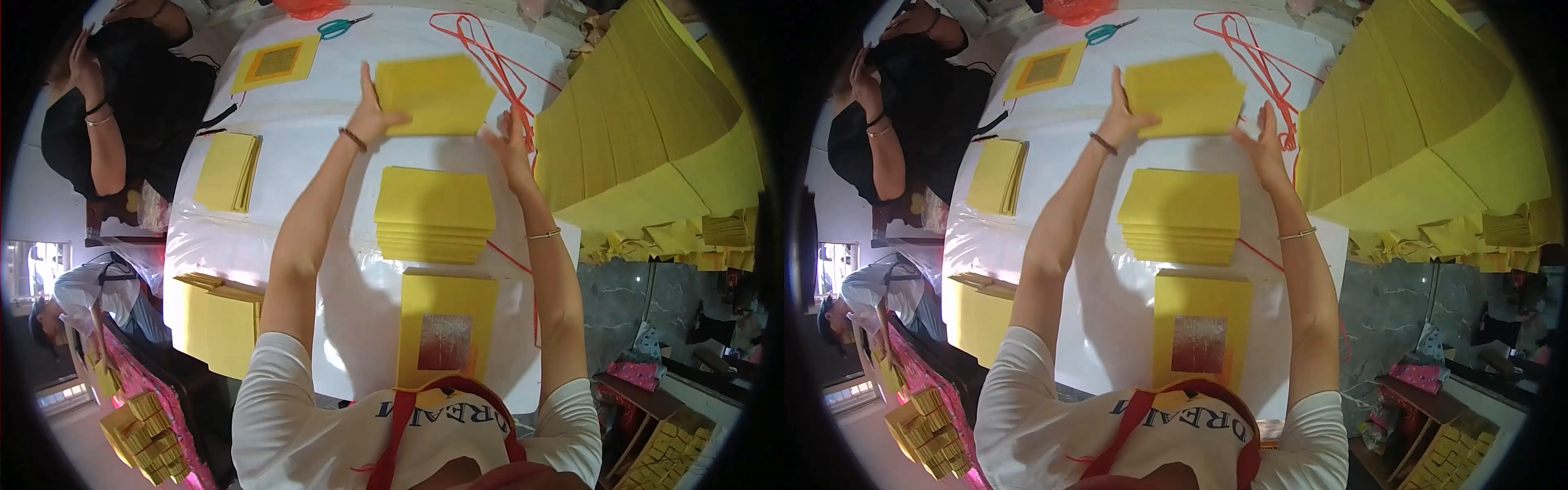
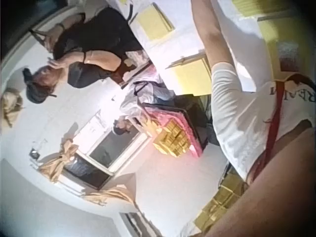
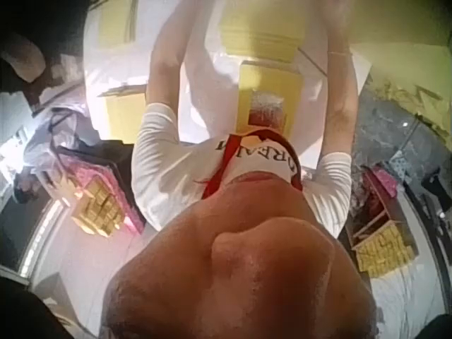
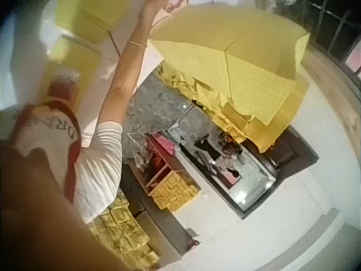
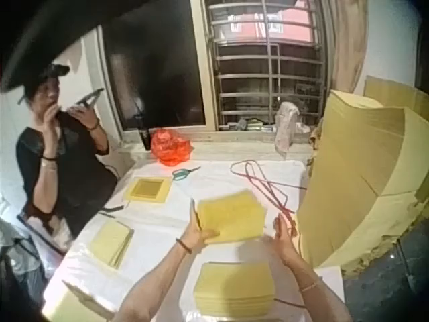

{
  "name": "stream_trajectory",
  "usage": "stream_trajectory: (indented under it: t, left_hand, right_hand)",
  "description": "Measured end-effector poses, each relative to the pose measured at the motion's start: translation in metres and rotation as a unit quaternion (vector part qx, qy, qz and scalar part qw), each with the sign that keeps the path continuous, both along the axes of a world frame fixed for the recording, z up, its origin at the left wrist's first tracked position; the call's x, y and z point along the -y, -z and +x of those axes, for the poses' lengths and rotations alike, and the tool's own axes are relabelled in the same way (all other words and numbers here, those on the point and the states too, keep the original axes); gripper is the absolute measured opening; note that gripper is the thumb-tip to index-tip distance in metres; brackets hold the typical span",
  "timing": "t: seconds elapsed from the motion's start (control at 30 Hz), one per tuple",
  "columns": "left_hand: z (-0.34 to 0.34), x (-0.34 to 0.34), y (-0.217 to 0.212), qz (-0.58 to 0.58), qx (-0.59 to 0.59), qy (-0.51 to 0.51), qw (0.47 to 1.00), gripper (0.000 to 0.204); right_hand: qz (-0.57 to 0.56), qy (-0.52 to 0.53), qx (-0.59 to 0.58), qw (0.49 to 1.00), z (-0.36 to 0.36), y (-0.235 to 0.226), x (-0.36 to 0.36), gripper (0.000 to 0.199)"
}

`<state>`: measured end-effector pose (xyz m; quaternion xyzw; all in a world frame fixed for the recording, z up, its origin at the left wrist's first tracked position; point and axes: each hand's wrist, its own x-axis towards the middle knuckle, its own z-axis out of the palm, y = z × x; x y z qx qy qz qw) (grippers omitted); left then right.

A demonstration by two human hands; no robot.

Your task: Folding and stacking sheets of yellow joss paper with foil centers.

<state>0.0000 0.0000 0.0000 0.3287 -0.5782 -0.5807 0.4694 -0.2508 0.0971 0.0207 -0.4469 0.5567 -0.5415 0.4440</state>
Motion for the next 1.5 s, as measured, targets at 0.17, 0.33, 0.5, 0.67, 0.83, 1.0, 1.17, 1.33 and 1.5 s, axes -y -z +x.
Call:
stream_trajectory:
  t: [0.17,0.33,0.5,0.67,0.83,1.0,1.17,1.33,1.5]
  left_hand:
    - [-0.003,0.000,0.022,0.013,0.008,0.026,1.000,0.105]
    - [-0.004,0.001,-0.007,0.025,-0.062,0.022,0.997,0.090]
    - [-0.007,-0.017,-0.078,0.092,-0.119,0.187,0.971,0.081]
    - [-0.026,-0.048,-0.136,0.004,-0.073,0.131,0.989,0.085]
    - [-0.013,-0.090,-0.179,-0.079,0.018,0.082,0.993,0.077]
    - [-0.008,-0.130,-0.200,-0.012,-0.164,0.160,0.973,0.059]
    - [-0.007,-0.193,-0.200,-0.056,-0.168,0.136,0.975,0.065]
    - [-0.016,-0.238,-0.204,-0.142,-0.032,0.031,0.989,0.046]
    - [0.005,-0.266,-0.205,-0.163,0.015,-0.044,0.986,0.045]
  right_hand:
    - [0.026,-0.077,-0.061,0.995,0.001,0.013,0.009,0.100]
    - [-0.005,-0.107,-0.069,0.992,-0.003,0.011,0.020,0.106]
    - [-0.109,-0.110,0.044,0.987,-0.005,-0.065,0.002,0.110]
    - [-0.088,-0.052,0.153,0.983,-0.006,-0.105,-0.034,0.094]
    - [-0.117,-0.130,0.299,0.938,0.010,-0.112,-0.074,0.050]
    - [-0.043,-0.121,0.582,0.803,0.014,-0.096,-0.108,0.036]
    - [-0.158,-0.261,0.654,0.692,0.047,-0.093,-0.149,0.049]
    - [-0.108,-0.217,0.680,0.692,0.063,-0.093,-0.186,0.047]
    - [-0.026,-0.143,0.670,0.728,0.078,-0.075,-0.209,0.050]
